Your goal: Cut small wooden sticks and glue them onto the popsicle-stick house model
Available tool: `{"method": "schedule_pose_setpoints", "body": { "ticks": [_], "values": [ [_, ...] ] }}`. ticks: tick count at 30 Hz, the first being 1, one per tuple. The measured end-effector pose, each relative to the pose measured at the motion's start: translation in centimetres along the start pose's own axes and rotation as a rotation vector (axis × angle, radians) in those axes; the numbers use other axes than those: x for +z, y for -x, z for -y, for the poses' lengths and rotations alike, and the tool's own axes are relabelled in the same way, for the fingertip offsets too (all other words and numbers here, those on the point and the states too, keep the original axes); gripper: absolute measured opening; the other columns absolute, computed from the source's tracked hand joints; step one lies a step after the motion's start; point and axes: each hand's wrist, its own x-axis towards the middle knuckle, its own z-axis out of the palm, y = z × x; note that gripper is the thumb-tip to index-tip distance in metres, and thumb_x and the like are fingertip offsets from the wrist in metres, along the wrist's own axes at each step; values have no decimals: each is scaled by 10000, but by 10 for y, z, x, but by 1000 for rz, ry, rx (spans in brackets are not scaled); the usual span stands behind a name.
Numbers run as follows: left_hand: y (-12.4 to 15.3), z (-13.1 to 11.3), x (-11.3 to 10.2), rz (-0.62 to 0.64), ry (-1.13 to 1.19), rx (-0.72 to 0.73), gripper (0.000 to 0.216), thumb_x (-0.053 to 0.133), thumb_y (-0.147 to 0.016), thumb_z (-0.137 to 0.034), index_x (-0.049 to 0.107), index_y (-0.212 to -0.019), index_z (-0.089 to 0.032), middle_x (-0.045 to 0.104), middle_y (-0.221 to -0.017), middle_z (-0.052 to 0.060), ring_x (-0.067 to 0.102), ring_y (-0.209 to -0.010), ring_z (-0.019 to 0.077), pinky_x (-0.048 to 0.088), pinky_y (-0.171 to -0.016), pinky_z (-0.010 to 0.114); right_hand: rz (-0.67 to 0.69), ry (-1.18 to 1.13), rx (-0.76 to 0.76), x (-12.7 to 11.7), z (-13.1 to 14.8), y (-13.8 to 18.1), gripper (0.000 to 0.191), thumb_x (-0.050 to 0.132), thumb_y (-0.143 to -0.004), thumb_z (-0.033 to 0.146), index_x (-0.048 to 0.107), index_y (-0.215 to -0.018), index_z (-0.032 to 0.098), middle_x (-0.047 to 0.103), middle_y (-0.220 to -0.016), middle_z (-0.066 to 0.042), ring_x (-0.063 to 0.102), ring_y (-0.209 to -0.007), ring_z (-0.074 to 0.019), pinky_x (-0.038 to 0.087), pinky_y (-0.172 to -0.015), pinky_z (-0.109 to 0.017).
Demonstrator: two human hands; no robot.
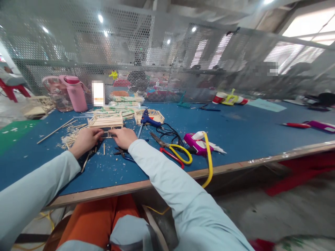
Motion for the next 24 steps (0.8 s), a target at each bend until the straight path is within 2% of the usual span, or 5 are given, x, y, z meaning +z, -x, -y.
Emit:
{"method": "schedule_pose_setpoints", "body": {
  "ticks": [3, 7, 11, 15, 24],
  "values": [
    [-1, 1, -1, -19, -43, 47, 290, 416, -787, -336, 663, -810, -186, 678, -646, 25, 559, -497, 140, 390, -552, 240, -63, -88, -8, -1, -1, 0, 361, 465, -809, 277, 579, -1152, 281, 669, -1032, -34, 613, -883, -183, 433, -771, -280],
    [-1, 1, -1, -60, -111, 107, 284, 413, -796, -323, 653, -714, -194, 673, -644, 26, 564, -541, 149, 375, -570, 244, -338, -323, 32, -5, -6, -1, 316, 424, -828, 292, 637, -1042, 197, 683, -810, -23, 582, -674, -123, 413, -695, -223],
    [-1, 3, 0, -59, -113, 95, 277, 418, -798, -329, 652, -719, -202, 674, -647, 22, 562, -539, 147, 365, -556, 238, -555, -469, 131, -8, -13, -2, 304, 428, -811, 324, 631, -961, 154, 549, -557, 24, 455, -498, -98, 371, -568, -206],
    [-2, 4, -1, -55, -126, 95, 279, 417, -800, -334, 656, -745, -201, 677, -657, 28, 560, -538, 149, 359, -553, 238, -634, -601, 209, -7, -17, -5, 288, 426, -786, 298, 582, -967, 138, 469, -528, 51, 385, -458, -87, 344, -523, -201],
    [-2, 3, -1, -55, -158, 102, 297, 406, -802, -343, 659, -741, -200, 681, -662, 35, 566, -558, 157, 354, -549, 241, -629, -657, 280, -3, -21, -10, 370, 352, -750, 178, 479, -1095, 134, 582, -693, -7, 462, -541, -111, 391, -587, -227]
  ]
}}
